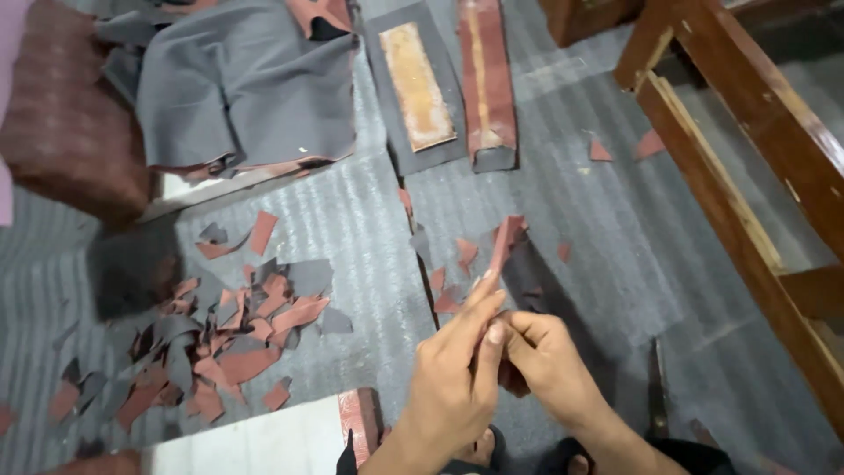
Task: The person folds and cuts pieces of fabric by hand and with shears, then wraps the fabric around wooden boards.
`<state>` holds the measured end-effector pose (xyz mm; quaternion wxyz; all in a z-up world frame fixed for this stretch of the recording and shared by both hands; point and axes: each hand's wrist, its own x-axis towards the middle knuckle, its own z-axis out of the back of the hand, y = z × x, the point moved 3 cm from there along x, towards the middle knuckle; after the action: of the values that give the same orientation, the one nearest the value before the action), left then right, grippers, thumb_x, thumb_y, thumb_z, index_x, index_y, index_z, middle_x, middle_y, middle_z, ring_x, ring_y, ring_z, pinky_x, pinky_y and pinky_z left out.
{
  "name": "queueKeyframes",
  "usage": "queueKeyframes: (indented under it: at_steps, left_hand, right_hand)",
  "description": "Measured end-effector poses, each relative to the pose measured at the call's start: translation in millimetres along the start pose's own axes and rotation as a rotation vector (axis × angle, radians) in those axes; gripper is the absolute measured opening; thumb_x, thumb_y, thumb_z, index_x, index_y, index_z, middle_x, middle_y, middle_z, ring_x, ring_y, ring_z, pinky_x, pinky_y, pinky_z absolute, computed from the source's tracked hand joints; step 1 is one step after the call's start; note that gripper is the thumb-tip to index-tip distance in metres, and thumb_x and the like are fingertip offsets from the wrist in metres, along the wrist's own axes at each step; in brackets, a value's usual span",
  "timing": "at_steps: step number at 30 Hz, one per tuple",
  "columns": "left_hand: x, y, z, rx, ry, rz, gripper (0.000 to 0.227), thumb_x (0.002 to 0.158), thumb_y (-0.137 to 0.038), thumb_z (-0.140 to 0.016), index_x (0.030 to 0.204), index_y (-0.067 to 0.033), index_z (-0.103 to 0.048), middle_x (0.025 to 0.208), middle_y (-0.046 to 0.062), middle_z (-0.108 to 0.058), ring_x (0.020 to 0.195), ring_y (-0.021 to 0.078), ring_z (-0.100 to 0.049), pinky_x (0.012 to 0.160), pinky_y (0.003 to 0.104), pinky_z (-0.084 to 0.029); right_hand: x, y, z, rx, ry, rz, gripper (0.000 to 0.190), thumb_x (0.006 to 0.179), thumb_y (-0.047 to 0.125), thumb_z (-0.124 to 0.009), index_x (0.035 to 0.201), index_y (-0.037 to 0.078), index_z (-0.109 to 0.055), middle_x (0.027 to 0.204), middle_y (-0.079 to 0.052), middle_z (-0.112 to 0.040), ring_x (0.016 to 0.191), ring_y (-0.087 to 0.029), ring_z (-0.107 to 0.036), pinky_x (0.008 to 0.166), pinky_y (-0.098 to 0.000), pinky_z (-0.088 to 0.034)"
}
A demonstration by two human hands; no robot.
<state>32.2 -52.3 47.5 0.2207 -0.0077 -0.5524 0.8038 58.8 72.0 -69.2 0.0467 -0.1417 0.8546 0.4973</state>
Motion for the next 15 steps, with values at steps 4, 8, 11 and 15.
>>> queueKeyframes:
  at_steps: [4, 8, 11, 15]
  left_hand:
    - [2, -1, 0, -0.013, -0.035, -0.109, 0.028, 0.102, -0.007, -0.056, 0.126, 0.0053, -0.065, 0.142, 0.025, -0.064, 0.129, 0.0377, -0.069, 0.102, 0.038, -0.059]
    - [2, 0, 0, -0.071, -0.034, -0.103, 0.027, 0.103, -0.008, -0.057, 0.126, 0.0024, -0.067, 0.143, 0.023, -0.066, 0.135, 0.0368, -0.066, 0.109, 0.039, -0.055]
    - [0, -2, -6, -0.045, -0.005, -0.125, 0.031, 0.103, -0.008, -0.056, 0.131, 0.0013, -0.066, 0.144, 0.022, -0.066, 0.141, 0.0372, -0.062, 0.117, 0.040, -0.050]
    - [1, -3, -5, -0.087, 0.007, -0.094, 0.035, 0.103, -0.010, -0.058, 0.136, 0.0011, -0.062, 0.149, 0.022, -0.061, 0.143, 0.0374, -0.059, 0.117, 0.040, -0.048]
  right_hand:
    - [-11, 14, -6, -0.351, -0.367, 0.374, 0.015, 0.095, 0.010, -0.066, 0.104, -0.002, -0.067, 0.081, -0.004, -0.064, 0.067, -0.010, -0.059, 0.058, -0.0251, -0.049]
    - [-31, 29, -17, -0.715, -0.383, 0.861, 0.032, 0.084, -0.008, -0.069, 0.116, -0.005, -0.063, 0.115, -0.012, -0.068, 0.090, -0.015, -0.071, 0.079, -0.0253, -0.059]
    - [-29, 29, -11, -0.787, -0.397, 0.828, 0.030, 0.082, -0.008, -0.068, 0.112, -0.005, -0.065, 0.109, -0.011, -0.068, 0.091, -0.016, -0.070, 0.079, -0.0258, -0.056]
    - [-32, 31, -9, -0.873, -0.430, 0.742, 0.027, 0.082, -0.008, -0.069, 0.109, -0.004, -0.067, 0.103, -0.008, -0.069, 0.087, -0.014, -0.069, 0.075, -0.0253, -0.055]
